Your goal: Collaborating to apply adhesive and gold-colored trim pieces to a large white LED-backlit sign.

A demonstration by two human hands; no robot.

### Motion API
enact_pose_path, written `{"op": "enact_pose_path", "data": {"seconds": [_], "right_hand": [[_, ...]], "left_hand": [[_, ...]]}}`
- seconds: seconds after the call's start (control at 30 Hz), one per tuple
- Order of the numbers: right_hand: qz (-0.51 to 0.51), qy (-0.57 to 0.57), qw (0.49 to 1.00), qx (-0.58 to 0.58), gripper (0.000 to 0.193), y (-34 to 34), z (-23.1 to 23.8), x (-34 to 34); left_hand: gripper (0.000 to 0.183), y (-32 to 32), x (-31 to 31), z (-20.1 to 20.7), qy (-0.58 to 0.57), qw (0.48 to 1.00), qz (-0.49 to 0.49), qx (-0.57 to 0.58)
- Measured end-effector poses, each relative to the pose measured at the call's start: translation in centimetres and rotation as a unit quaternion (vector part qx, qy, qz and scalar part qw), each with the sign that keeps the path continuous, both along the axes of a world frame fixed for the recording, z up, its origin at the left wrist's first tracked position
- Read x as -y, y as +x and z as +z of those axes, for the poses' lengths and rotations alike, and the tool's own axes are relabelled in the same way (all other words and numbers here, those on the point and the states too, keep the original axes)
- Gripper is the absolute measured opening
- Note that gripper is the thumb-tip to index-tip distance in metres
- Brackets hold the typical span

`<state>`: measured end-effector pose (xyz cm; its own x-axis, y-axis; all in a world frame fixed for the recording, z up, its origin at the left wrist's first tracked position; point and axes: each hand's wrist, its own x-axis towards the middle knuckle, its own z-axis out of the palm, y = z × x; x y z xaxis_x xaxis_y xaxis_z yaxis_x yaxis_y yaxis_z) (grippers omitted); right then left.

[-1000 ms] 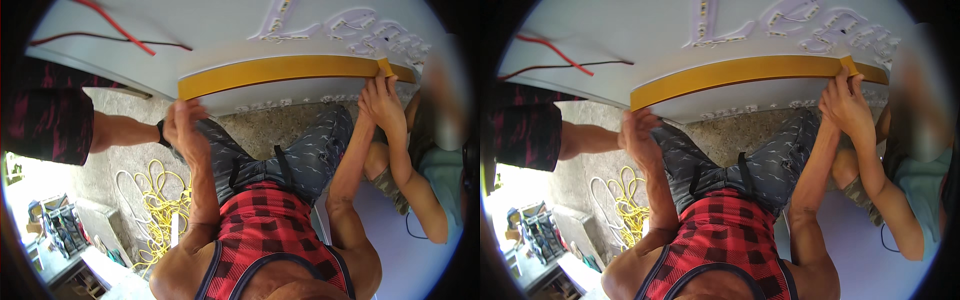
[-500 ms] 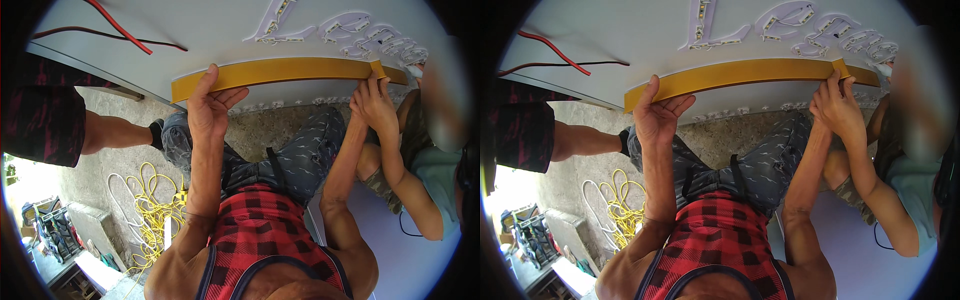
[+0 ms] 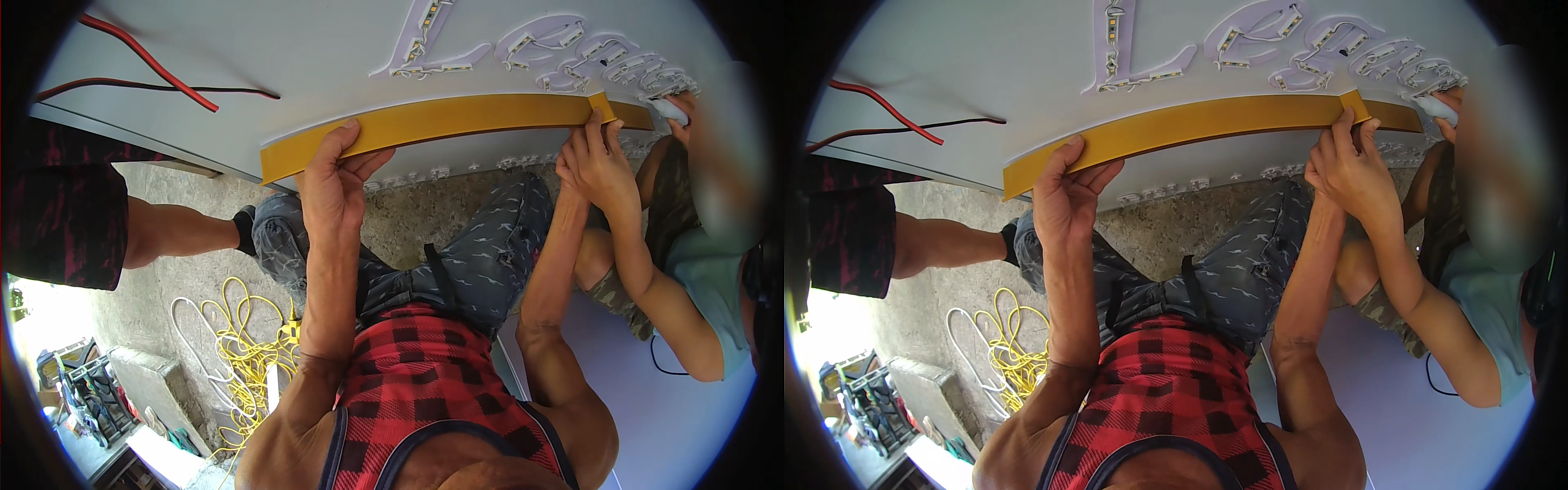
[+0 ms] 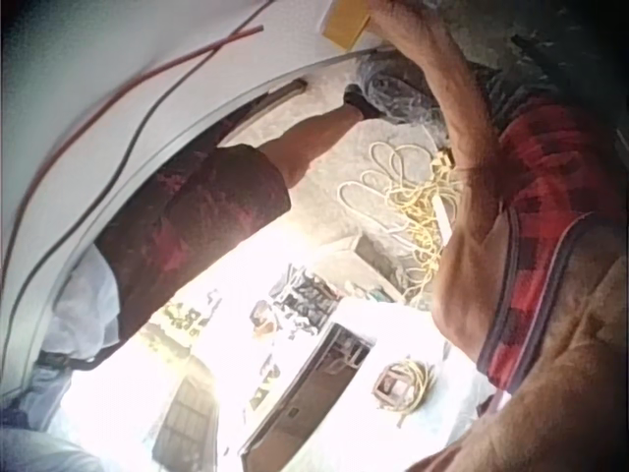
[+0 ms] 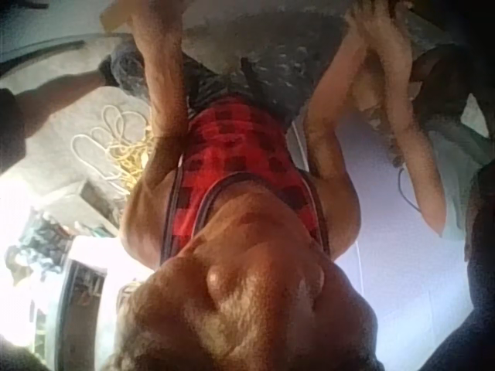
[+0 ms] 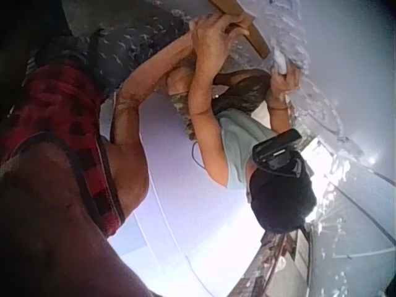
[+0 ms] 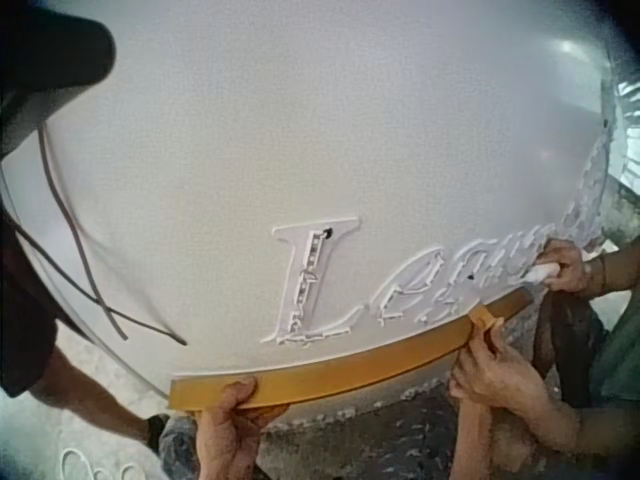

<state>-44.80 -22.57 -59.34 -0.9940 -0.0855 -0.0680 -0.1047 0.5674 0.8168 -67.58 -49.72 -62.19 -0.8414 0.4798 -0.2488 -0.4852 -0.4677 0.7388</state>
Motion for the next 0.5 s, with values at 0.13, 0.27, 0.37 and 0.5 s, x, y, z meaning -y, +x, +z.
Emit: {"op": "enact_pose_path", "data": {"seconds": [0.13, 0.27, 0.37, 0.5], "right_hand": [[-0.001, 0.002, 1.000, 0.005, 0.038, -0.12, 0.12, 0.21], [0.005, 0.000, 1.000, 0.006, 0.039, -0.07, 0.04, 0.03], [0.001, -0.002, 1.000, 0.001, 0.040, 0.00, 0.01, 0.06], [0.004, 0.000, 1.000, 0.000, 0.040, 0.17, 0.09, 0.04]], "left_hand": [[0.026, -0.02, 0.07, 0.03, 0.001, 1.000, -0.003, -0.002], [0.026, 0.03, -0.02, 0.23, -0.014, 1.000, 0.010, -0.019], [0.026, 0.07, 0.03, 0.21, -0.014, 1.000, 0.006, -0.025], [0.026, 0.19, 0.07, 0.34, -0.013, 1.000, 0.006, -0.022]]}}
